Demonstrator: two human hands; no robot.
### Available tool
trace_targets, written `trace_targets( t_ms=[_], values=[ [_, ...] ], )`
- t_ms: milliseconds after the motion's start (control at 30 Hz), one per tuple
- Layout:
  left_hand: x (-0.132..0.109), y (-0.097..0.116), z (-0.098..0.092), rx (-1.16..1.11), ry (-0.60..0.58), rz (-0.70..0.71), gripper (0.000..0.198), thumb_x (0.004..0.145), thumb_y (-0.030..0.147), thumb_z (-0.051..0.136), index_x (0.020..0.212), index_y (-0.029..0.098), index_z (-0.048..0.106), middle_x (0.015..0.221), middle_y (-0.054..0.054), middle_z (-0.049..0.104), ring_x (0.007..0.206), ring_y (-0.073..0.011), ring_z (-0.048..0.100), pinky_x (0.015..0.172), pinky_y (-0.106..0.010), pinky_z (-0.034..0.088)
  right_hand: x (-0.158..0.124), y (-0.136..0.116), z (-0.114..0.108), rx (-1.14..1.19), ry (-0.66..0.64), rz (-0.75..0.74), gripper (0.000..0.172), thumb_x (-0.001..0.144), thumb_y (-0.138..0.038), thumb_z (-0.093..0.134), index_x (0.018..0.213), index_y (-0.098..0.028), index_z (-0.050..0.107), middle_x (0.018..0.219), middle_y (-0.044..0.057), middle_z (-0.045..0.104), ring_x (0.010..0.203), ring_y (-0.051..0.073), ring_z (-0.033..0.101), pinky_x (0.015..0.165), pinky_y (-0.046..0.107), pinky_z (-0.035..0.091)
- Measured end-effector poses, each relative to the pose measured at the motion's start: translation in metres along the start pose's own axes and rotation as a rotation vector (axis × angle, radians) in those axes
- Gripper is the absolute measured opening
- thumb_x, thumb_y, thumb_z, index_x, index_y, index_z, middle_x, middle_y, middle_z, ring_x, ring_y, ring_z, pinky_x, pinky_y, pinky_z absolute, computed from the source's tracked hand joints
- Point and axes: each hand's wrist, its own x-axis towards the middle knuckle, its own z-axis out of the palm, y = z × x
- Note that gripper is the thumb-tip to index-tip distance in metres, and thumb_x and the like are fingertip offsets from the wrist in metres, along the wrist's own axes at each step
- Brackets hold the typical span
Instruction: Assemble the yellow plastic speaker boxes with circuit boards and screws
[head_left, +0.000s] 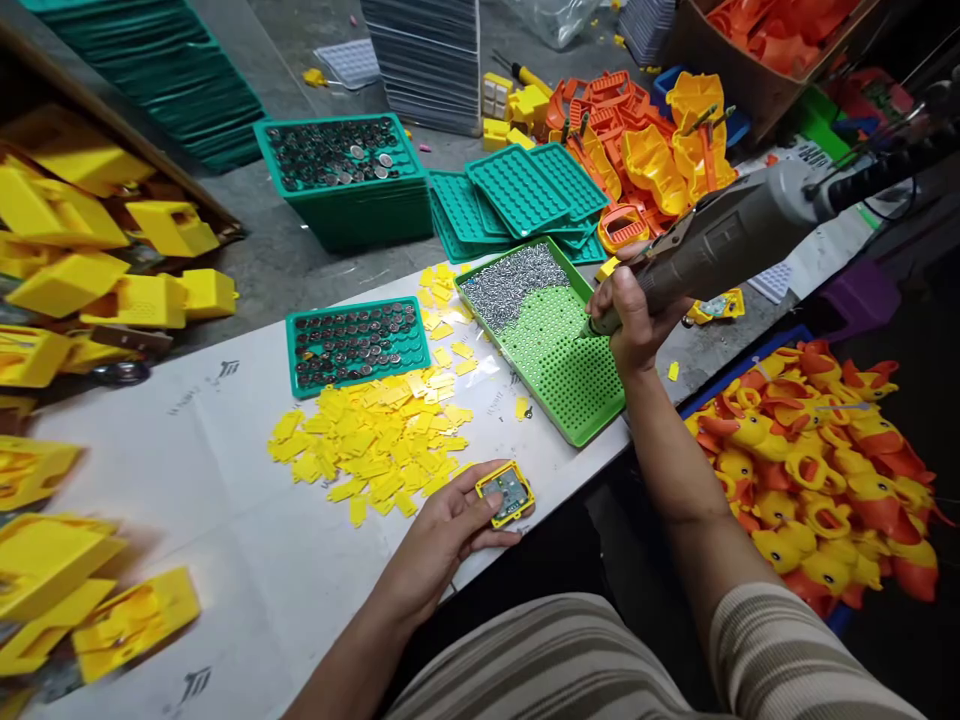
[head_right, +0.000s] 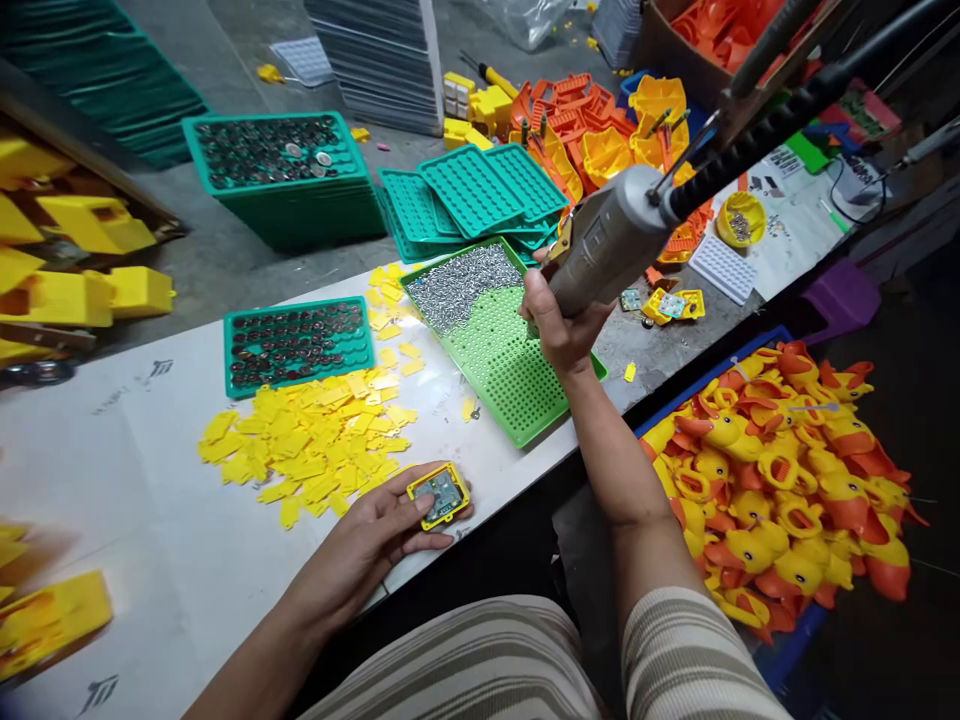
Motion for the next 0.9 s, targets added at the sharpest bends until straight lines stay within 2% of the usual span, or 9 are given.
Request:
trace_targets(
  t_ms=[267, 400, 500, 667, 800, 900],
  values=[
    [0.000, 0.000, -0.001, -0.018, -0.003, 0.009, 0.047, 0.074, 0.027, 0.073, 0.116, 0.013, 0.056, 0.100, -0.013, 0.071, 0.095, -0.0272, 0.069, 0.067, -0.030, 0.060, 0.000, 0.002, 0.003, -0.081, 0.007, 0.026, 0.040, 0.073, -0.059, 0.065, 0.083, -0.024, 0.047, 0.056, -0.008, 0.043, 0.035, 0.007, 0.037, 0.037, 0.024, 0.040],
    [0.001, -0.001, 0.001, -0.031, 0.022, 0.021, 0.043, 0.075, 0.023, 0.072, 0.113, 0.012, 0.059, 0.097, -0.012, 0.072, 0.090, -0.0240, 0.069, 0.067, -0.028, 0.060, 0.000, 0.005, 0.002, -0.096, -0.052, -0.014, 0.035, 0.077, -0.054, 0.064, 0.086, -0.024, 0.048, 0.056, -0.008, 0.040, 0.038, 0.007, 0.039, 0.038, 0.024, 0.040],
    [0.001, -0.001, 0.005, -0.057, 0.076, 0.027, 0.039, 0.076, 0.018, 0.069, 0.113, 0.011, 0.059, 0.096, -0.012, 0.072, 0.088, -0.0219, 0.070, 0.067, -0.027, 0.060, 0.000, -0.003, 0.001, -0.125, -0.098, -0.034, 0.028, 0.080, -0.047, 0.063, 0.087, -0.024, 0.050, 0.056, -0.007, 0.041, 0.041, 0.009, 0.044, 0.042, 0.026, 0.042],
    [0.002, -0.004, 0.012, -0.109, 0.112, 0.073, 0.033, 0.076, 0.013, 0.065, 0.109, 0.010, 0.062, 0.094, -0.011, 0.072, 0.082, -0.0209, 0.071, 0.065, -0.027, 0.059, -0.015, -0.048, 0.007, -0.005, -0.118, -0.069, 0.026, 0.081, -0.049, 0.062, 0.089, -0.026, 0.053, 0.053, -0.008, 0.039, 0.039, 0.010, 0.040, 0.042, 0.026, 0.042],
    [0.004, -0.008, 0.011, -0.142, 0.103, 0.119, 0.033, 0.073, 0.011, 0.066, 0.106, 0.012, 0.064, 0.090, -0.008, 0.071, 0.077, -0.0198, 0.071, 0.064, -0.029, 0.059, -0.046, -0.096, 0.009, 0.154, -0.325, 0.132, 0.019, 0.081, -0.040, 0.064, 0.090, -0.025, 0.058, 0.054, -0.007, 0.045, 0.040, 0.012, 0.046, 0.041, 0.029, 0.046],
    [0.004, -0.011, 0.010, -0.143, 0.095, 0.144, 0.035, 0.072, 0.012, 0.068, 0.107, 0.011, 0.064, 0.090, -0.009, 0.071, 0.078, -0.0192, 0.069, 0.063, -0.028, 0.059, -0.070, -0.116, 0.008, 0.173, -0.472, 0.275, 0.020, 0.081, -0.042, 0.065, 0.094, -0.028, 0.058, 0.053, -0.007, 0.045, 0.040, 0.013, 0.049, 0.041, 0.029, 0.047]
  ],
)
